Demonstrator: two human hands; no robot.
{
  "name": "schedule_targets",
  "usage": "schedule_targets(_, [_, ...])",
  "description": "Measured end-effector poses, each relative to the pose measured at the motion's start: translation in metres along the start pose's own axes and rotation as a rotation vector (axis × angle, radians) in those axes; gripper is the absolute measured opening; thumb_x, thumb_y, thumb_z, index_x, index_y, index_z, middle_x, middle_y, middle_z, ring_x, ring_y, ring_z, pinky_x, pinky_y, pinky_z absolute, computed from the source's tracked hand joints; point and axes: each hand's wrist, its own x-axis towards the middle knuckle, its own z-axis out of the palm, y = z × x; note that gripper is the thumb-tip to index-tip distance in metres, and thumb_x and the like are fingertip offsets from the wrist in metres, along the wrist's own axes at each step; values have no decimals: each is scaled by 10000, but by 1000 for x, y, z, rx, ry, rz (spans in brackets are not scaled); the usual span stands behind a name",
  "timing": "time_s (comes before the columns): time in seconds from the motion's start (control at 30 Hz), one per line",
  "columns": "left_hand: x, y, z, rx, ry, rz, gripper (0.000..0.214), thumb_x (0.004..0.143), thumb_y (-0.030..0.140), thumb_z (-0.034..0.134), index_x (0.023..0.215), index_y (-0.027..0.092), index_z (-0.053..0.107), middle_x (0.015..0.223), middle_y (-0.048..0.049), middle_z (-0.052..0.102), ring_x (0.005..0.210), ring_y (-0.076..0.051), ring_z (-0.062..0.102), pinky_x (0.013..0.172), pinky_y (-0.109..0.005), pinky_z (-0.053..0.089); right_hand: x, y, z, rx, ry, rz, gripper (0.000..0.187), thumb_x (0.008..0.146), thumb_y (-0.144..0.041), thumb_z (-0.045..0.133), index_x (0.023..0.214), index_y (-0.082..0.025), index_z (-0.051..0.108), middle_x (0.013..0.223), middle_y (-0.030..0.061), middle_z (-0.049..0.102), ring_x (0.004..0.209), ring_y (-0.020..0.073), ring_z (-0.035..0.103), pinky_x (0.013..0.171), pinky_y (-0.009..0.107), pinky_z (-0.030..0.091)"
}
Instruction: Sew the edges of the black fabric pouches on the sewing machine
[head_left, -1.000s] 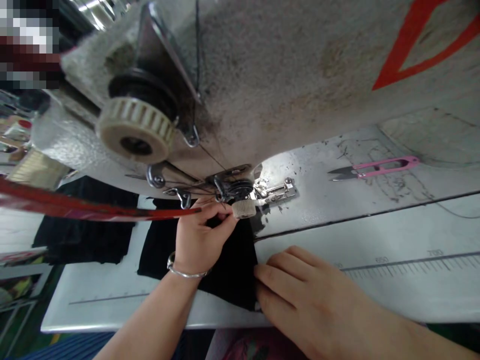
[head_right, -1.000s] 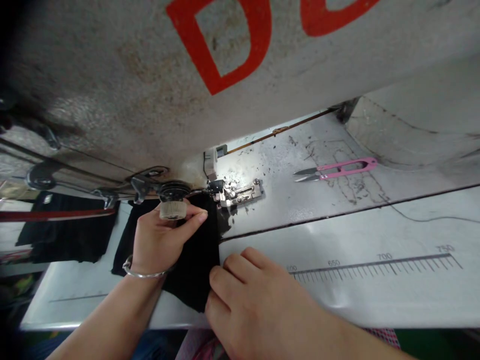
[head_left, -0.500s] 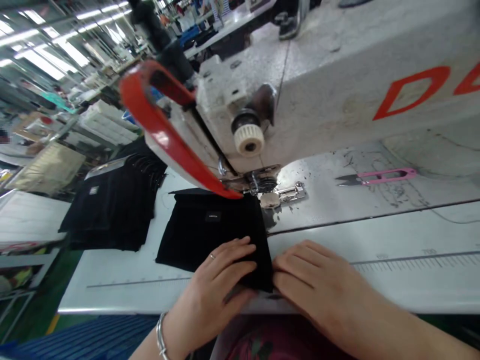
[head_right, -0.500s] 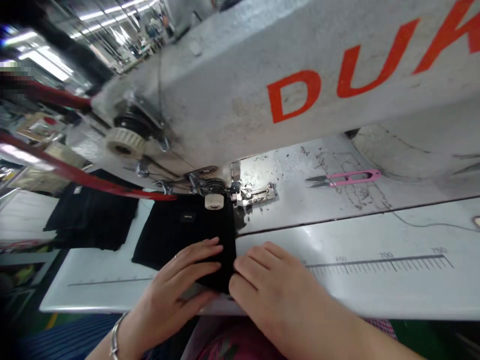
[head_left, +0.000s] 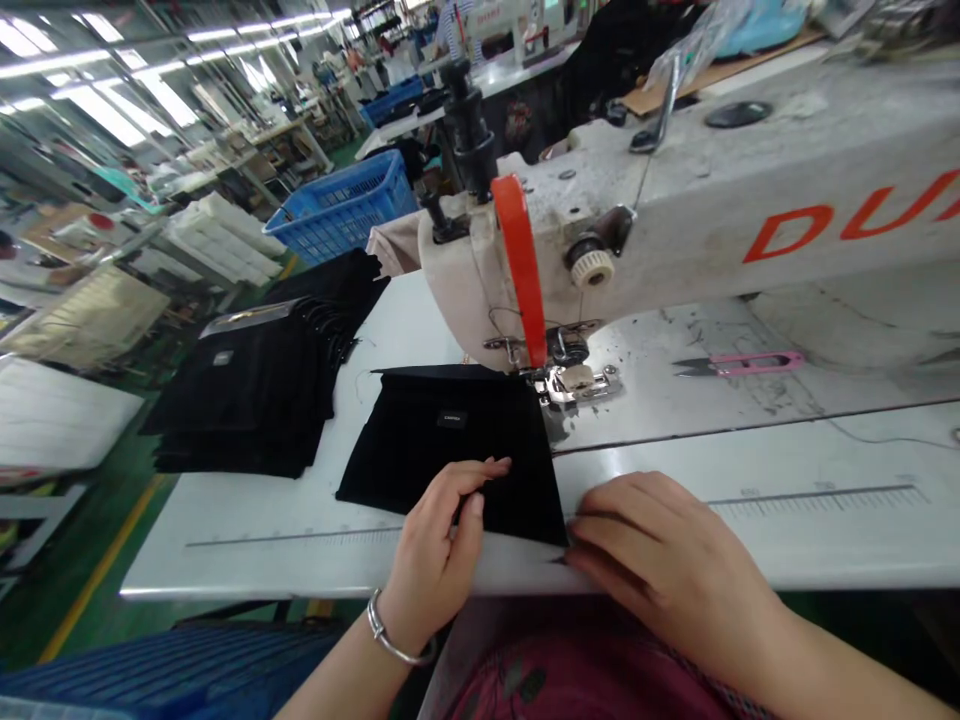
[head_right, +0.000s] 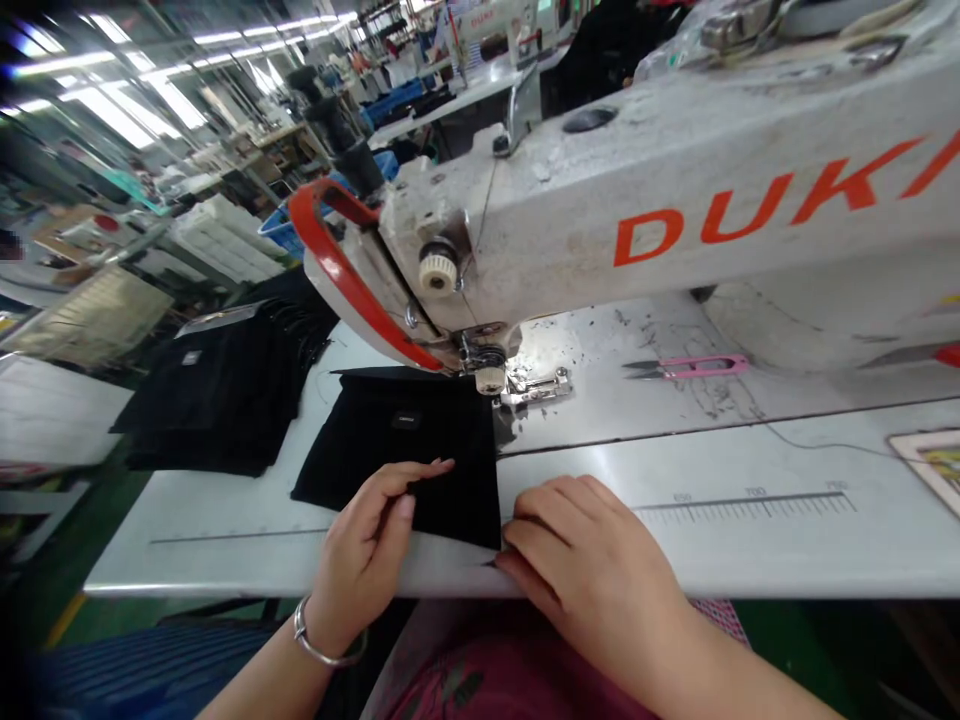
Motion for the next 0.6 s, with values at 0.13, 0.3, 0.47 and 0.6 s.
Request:
schedule_targets(0.13, [-1, -1, 0, 5, 12, 20, 266, 964, 92, 394, 1155, 209, 537, 1219, -48, 621, 1178, -161, 571, 994, -318, 467, 3, -4, 2, 15, 22, 6, 138, 926, -235, 609, 1053, -214, 660, 929, 41, 632, 826, 199, 516, 748, 373, 419])
schedule_targets(0.3, [-3, 1, -3, 113, -7, 157, 272, 913, 36, 419, 1125, 167, 528, 1263, -82, 608, 1216, -170, 551, 1019, -317, 466, 5, -5, 5, 75, 24, -46, 140, 958, -164, 522, 932, -189, 658, 882, 30, 631, 810, 188, 508, 732, 350, 439])
schedule_targets(0.47, [4, 9, 3, 291, -194, 379, 294, 831, -14, 480, 1087, 105, 565, 1288, -130, 596, 1258, -214, 512, 1081, -372, 442, 0, -1, 7, 93, -13, -85, 122, 946, -97, 512, 959, -150, 621, 1184, 58, 627, 1001, 203, 531, 890, 362, 451])
schedule_targets(0.6, [11, 10, 5, 304, -199, 398, 319, 879, 30, 532, 1186, 99, 579, 1216, -115, 635, 1203, -214, 541, 1050, -381, 471, -1, -2, 5, 117, -46, -36, 129, 964, -121, 490, 1017, -148, 604, 1070, 55, 642, 916, 192, 541, 827, 357, 468])
